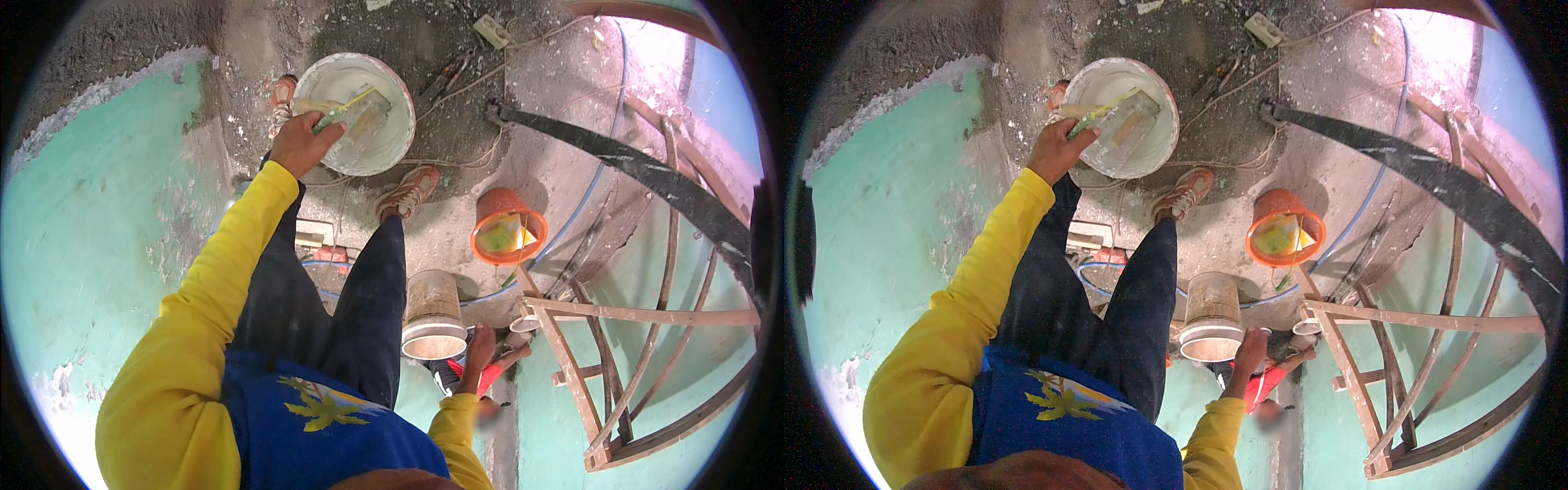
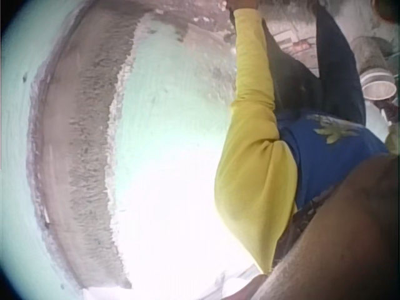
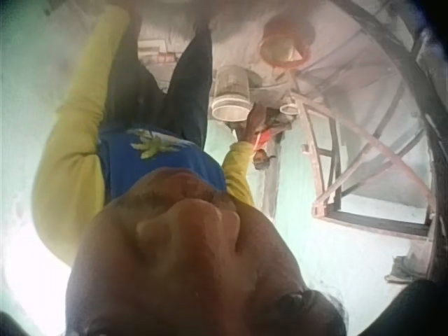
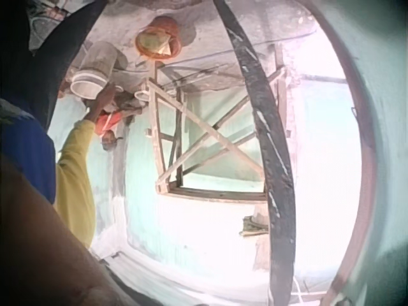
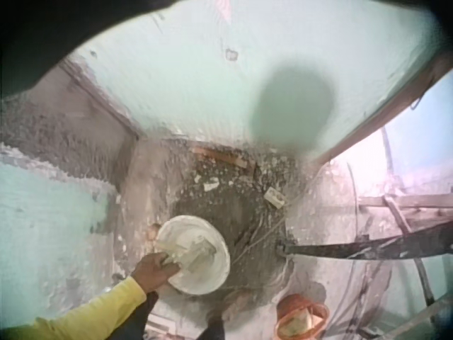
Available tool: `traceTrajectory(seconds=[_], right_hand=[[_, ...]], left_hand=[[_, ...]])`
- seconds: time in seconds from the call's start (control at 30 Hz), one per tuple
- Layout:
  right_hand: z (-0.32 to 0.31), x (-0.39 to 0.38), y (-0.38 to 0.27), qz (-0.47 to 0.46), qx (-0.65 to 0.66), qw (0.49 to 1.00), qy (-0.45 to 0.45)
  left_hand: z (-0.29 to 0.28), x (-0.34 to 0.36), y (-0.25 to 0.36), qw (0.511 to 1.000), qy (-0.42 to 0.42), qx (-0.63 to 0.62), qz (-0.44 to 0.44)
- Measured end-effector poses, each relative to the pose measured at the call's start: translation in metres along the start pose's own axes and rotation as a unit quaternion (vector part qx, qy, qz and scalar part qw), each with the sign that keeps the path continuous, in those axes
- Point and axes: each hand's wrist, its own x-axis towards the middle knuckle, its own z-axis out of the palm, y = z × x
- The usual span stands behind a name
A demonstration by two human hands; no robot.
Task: The person scoops white plaster from a bucket with a trowel and applies it to a vertical wall, smoothing the surface with repeated strokes. The person repeatedly returns to the bucket to reload the trowel and continues spreading plaster along the wall.
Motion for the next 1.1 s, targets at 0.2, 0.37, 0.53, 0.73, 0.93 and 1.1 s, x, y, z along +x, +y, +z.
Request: traceTrajectory(seconds=[0.2,0.37,0.53,0.73,0.93,1.1], right_hand=[[0.016,-0.018,-0.023,0.105,0.167,0.98,0.006],[-0.017,0.001,-0.114,0.04,0.19,0.98,0.036],[-0.054,0.045,-0.244,0.031,0.247,0.968,0.035],[-0.033,0.108,-0.405,-0.109,0.373,0.921,0.018],[0.005,0.194,-0.557,-0.196,0.379,0.904,0.004],[0.1,0.319,-0.646,-0.332,0.022,0.935,0.121]], left_hand=[[0.006,0.053,-0.005,0.997,0.049,-0.066,0.004],[-0.002,0.095,0.031,0.989,0.101,-0.109,-0.008],[-0.003,0.129,0.046,0.979,0.131,-0.158,0.004],[0.07,0.139,0.055,0.962,0.063,-0.215,0.157],[0.063,0.11,-0.002,0.918,-0.278,-0.14,0.248],[-0.018,0.06,-0.113,0.965,-0.194,-0.175,0.032]])
